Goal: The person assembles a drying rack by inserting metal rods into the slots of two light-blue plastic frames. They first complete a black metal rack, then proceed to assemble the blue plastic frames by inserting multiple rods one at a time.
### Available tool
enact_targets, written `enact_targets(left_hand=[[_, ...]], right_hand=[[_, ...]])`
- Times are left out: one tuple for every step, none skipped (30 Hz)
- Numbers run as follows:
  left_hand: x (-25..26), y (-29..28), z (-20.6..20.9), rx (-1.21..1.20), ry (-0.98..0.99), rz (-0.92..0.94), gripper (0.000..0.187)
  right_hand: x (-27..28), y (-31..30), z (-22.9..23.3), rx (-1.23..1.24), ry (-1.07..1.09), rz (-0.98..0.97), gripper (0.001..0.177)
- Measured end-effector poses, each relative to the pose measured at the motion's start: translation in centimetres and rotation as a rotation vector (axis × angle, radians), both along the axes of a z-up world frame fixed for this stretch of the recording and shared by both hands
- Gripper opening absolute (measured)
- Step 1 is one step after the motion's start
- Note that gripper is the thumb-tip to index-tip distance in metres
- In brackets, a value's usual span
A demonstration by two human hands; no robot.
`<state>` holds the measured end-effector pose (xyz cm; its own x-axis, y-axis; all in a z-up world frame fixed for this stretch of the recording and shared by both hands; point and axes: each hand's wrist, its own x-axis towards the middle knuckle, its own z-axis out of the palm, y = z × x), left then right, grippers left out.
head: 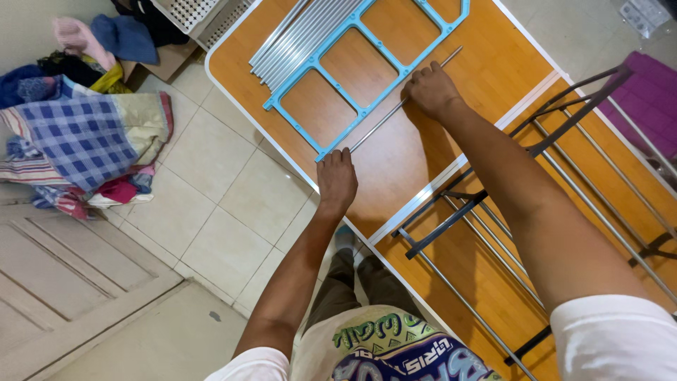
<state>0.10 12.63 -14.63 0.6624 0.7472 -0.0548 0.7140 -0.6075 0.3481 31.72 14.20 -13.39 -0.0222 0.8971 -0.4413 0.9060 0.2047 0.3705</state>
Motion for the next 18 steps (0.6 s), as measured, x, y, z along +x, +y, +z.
enact_targets(left_hand=[[0.0, 0.1, -0.4, -0.018, 0.042, -0.011, 0.029], [0.0, 0.3, -0.7, -0.035, 0.085, -0.022, 0.023], [0.1, 0.4, -1.1, -0.053, 0.126, -0.035, 0.017], [0.2, 0.4, -1.3, -0.037, 0.111, -0.03, 0.016], [0.3, 0.4, -1.4, -0.02, 0.095, -0.027, 0.015], [0.4, 0.5, -1.3, -0.003, 0.079, -0.025, 0.014], [0.3, 0.4, -1.1, -0.01, 0.029, -0.012, 0.012], [0.1, 0.5, -0.7, -0.018, -0.022, 0.0, 0.011], [0.0, 0.5, 0.0, -0.026, -0.074, 0.011, 0.012], [0.1, 0.8, 0.8, -0.063, -0.108, 0.023, 0.016], [-0.1, 1.1, 1.7, -0.102, -0.141, 0.036, 0.02], [-0.2, 1.3, 2.8, -0.14, -0.174, 0.049, 0.024], [-0.1, 1.7, 4.0, -0.161, -0.234, 0.077, 0.028], [-0.1, 2.0, 5.3, -0.183, -0.294, 0.105, 0.031], [0.0, 2.3, 6.5, -0.207, -0.352, 0.13, 0.035], [0.0, 2.7, 7.7, -0.146, -0.368, 0.104, 0.037], [0.1, 3.2, 9.0, -0.084, -0.386, 0.074, 0.038], [0.2, 3.7, 10.2, -0.023, -0.404, 0.045, 0.04]], right_hand=[[-0.2, 0.2, 0.3, -0.025, -0.022, 0.014, 0.028], [-0.6, 0.2, 0.6, -0.05, -0.044, 0.028, 0.028], [-1.0, 0.2, 1.0, -0.075, -0.068, 0.041, 0.028], [-1.3, 0.2, 1.4, -0.084, -0.04, 0.023, 0.026], [-1.5, 0.0, 1.9, -0.092, -0.013, 0.003, 0.024], [-1.5, 0.0, 2.4, -0.1, 0.014, -0.017, 0.022], [-1.5, 0.0, 3.0, -0.069, 0.067, -0.035, 0.023], [-1.5, -0.1, 3.6, -0.039, 0.121, -0.054, 0.025], [-1.3, -0.3, 4.2, -0.009, 0.173, -0.073, 0.028], [-0.9, -0.4, 4.9, 0.02, 0.221, -0.109, 0.03], [-0.6, -0.6, 5.7, 0.049, 0.27, -0.144, 0.032], [-0.4, -0.9, 6.4, 0.077, 0.319, -0.178, 0.035], [-0.1, -1.3, 7.3, 0.128, 0.34, -0.156, 0.031], [0.2, -1.9, 8.2, 0.179, 0.359, -0.133, 0.027], [0.3, -2.6, 9.1, 0.229, 0.379, -0.113, 0.022], [0.2, -3.3, 10.0, 0.279, 0.409, -0.103, 0.02], [0.0, -4.2, 11.0, 0.333, 0.438, -0.096, 0.019], [-0.1, -5.2, 12.2, 0.386, 0.465, -0.087, 0.018]])
